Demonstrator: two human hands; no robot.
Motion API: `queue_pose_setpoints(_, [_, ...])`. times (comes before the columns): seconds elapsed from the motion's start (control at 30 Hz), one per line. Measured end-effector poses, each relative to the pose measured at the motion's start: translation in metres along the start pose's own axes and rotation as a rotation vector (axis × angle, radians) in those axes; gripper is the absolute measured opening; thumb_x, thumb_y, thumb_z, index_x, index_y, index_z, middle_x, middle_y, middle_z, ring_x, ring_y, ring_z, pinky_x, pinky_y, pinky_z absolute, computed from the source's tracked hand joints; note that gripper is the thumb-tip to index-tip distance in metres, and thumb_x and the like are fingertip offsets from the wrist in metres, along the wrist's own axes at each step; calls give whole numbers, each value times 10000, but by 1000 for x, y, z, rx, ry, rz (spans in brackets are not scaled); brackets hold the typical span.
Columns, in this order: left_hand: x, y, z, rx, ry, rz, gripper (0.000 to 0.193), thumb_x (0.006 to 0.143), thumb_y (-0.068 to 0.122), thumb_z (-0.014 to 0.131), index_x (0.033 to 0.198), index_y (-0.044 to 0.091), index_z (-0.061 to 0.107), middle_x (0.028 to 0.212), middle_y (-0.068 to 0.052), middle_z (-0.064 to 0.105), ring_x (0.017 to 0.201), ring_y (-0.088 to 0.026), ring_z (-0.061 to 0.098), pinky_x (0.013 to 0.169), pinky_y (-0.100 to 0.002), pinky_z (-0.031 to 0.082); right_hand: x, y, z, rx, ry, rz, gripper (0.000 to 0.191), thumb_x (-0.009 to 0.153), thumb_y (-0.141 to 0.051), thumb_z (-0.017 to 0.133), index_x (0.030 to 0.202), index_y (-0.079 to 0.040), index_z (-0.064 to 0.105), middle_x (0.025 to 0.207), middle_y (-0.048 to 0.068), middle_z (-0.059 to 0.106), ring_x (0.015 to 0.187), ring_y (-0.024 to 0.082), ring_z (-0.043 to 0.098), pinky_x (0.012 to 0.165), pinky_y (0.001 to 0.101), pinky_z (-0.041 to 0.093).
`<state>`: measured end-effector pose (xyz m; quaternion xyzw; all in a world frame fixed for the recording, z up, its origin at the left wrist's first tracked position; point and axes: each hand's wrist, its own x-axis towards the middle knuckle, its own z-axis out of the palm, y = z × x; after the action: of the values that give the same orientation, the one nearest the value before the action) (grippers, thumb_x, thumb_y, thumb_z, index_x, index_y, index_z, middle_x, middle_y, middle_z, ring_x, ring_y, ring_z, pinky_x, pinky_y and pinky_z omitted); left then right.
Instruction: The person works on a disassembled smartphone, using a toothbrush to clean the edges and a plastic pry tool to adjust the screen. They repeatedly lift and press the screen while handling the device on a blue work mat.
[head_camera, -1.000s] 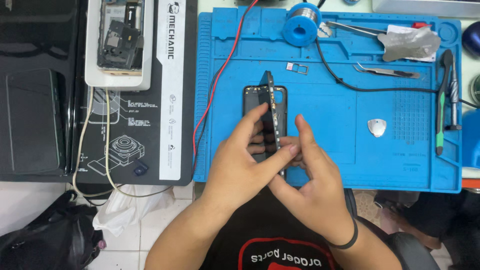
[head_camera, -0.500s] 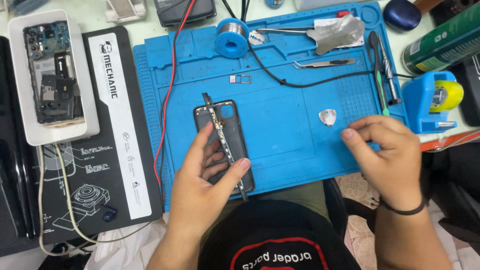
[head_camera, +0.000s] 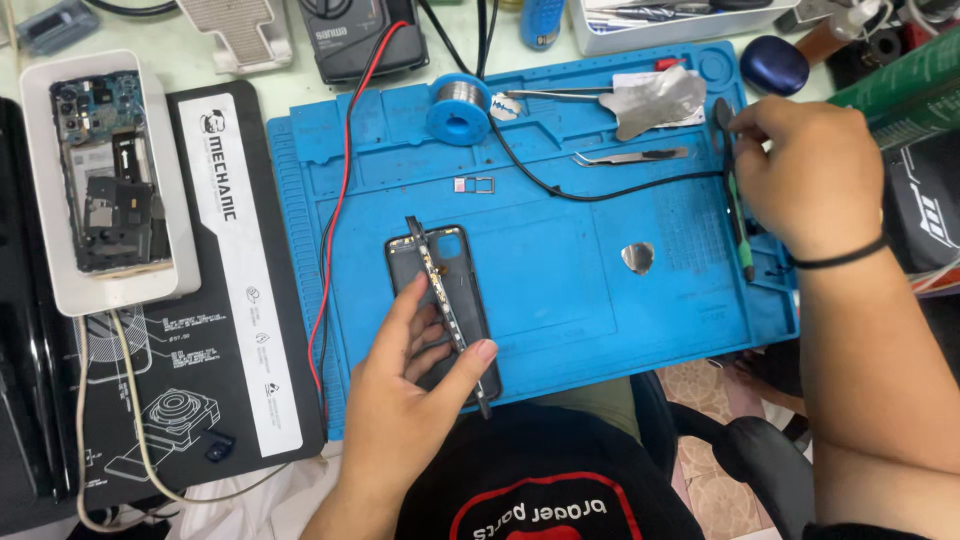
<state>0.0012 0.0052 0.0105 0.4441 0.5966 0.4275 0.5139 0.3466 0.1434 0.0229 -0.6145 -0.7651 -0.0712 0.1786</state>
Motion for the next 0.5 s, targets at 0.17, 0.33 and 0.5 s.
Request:
queue_pose_setpoints(0.17, [0,1,0,-8,14,-7,853,772,141,836,1493,-27,410,1317,-227,650,1177,-256,694,964,-352,590,7,31,36,-212,-13,53,91,898,-125,770,982,-119,733,888,136,681,847,359,673,720,468,543])
queue_pose_setpoints(0.33, [3,1,-1,21,5,-11,865,769,143,834,1499,-19,400,1322,-228,645,1178,-257,689,956,-353,595,7,39,35,93,-78,14,159,907,-119,753,1062,-127,719,948,124,618,858,335,647,759,467,531])
queue_pose_setpoints(0.5, [2,-1,5,51,-5,28,878,775,134,829,1512,-17,377,1335,-235,639,1191,-263,691,962,-362,590,-2,46,29,12,29,-46,160,910,-52,709,1048,-128,733,1021,103,624,981,315,642,819,428,538])
